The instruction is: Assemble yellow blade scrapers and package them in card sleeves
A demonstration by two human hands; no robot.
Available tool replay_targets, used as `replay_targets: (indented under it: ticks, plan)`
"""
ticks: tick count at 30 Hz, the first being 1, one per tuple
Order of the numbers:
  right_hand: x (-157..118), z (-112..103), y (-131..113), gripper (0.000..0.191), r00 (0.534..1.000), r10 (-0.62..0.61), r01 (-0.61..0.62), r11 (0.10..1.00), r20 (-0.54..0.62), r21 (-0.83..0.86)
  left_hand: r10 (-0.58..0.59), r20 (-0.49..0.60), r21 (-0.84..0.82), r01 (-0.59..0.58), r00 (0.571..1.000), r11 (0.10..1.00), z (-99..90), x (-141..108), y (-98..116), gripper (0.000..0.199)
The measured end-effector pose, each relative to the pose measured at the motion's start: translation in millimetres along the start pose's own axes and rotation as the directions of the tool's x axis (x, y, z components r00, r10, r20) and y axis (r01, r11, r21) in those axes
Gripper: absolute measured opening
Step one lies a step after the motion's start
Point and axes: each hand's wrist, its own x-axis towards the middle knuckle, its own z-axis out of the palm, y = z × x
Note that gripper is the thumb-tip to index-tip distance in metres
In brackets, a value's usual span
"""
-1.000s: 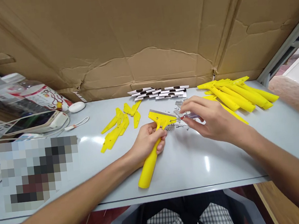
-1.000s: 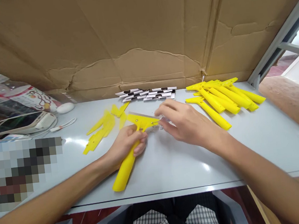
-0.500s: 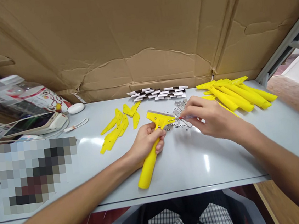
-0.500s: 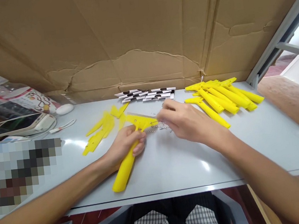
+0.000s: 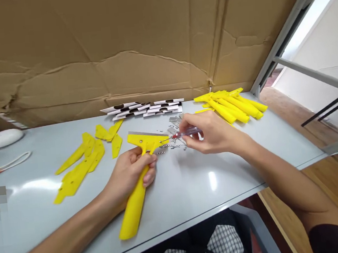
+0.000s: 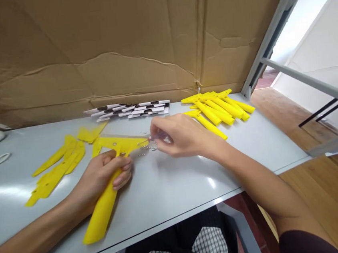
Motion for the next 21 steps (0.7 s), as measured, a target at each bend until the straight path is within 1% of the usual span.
replay_targets:
  ticks: [2,4,5,7,9,11,12,14,17,18,21]
  plan:
    - [0.5,0.6,1.4,0.009,0.999,-0.013,0.016,0.998,-0.049,0.059,-0.002,-0.002,0.006,0.002,1.0,1.0,0.3,0.0,0.3,0.03]
    - [0.8,1.5,1.1,0.019,0.996,0.013,-0.008,0.999,-0.084,0.05,0.001,0.002,0.02,-0.001,1.0,1.0,0.7,-0.5,0.9,0.029]
    - [0.9,1.7,0.4,0.021,0.996,0.031,-0.029,0.999,-0.079,0.032,0.005,0.003,0.02,-0.005,1.0,1.0,0.9,-0.9,1.3,0.029]
    - [0.9,1.2,-1.1,0.019,0.999,0.036,-0.036,0.999,-0.038,-0.001,0.008,0.002,0.011,-0.008,1.0,1.0,1.2,-1.5,2.0,0.029]
    - [0.8,0.1,-1.3,0.014,1.0,-0.008,0.008,1.0,0.007,-0.018,0.01,-0.003,0.006,-0.01,1.0,1.0,1.7,-2.0,2.7,0.03]
    - [1.0,-0.5,0.2,0.016,0.999,-0.046,0.047,0.999,0.027,-0.018,0.007,-0.002,0.009,-0.007,1.0,1.0,2.3,-2.2,3.2,0.03]
    - [1.3,-0.5,1.2,0.016,0.999,-0.037,0.038,0.999,0.027,-0.019,0.006,-0.001,0.011,-0.006,1.0,1.0,2.7,-2.2,3.3,0.03]
    - [1.7,-0.7,3.0,0.013,0.999,0.028,-0.027,0.999,0.021,-0.031,0.007,-0.002,0.007,-0.007,1.0,1.0,3.0,-1.9,3.5,0.031]
    - [1.5,-3.0,2.6,0.021,0.991,0.131,-0.129,0.988,0.019,-0.085,0.006,-0.004,-0.005,-0.006,1.0,1.0,2.7,-1.6,3.0,0.031]
    - [1.1,-4.6,1.7,0.021,0.99,0.137,-0.134,0.987,0.035,-0.09,0.006,-0.003,-0.008,-0.006,1.0,1.0,2.4,-1.5,2.7,0.03]
    - [-0.4,-9.6,-0.9,0.016,0.989,0.102,-0.095,0.993,0.104,-0.071,0.008,0.001,-0.009,-0.008,1.0,1.0,1.8,-1.1,1.8,0.028]
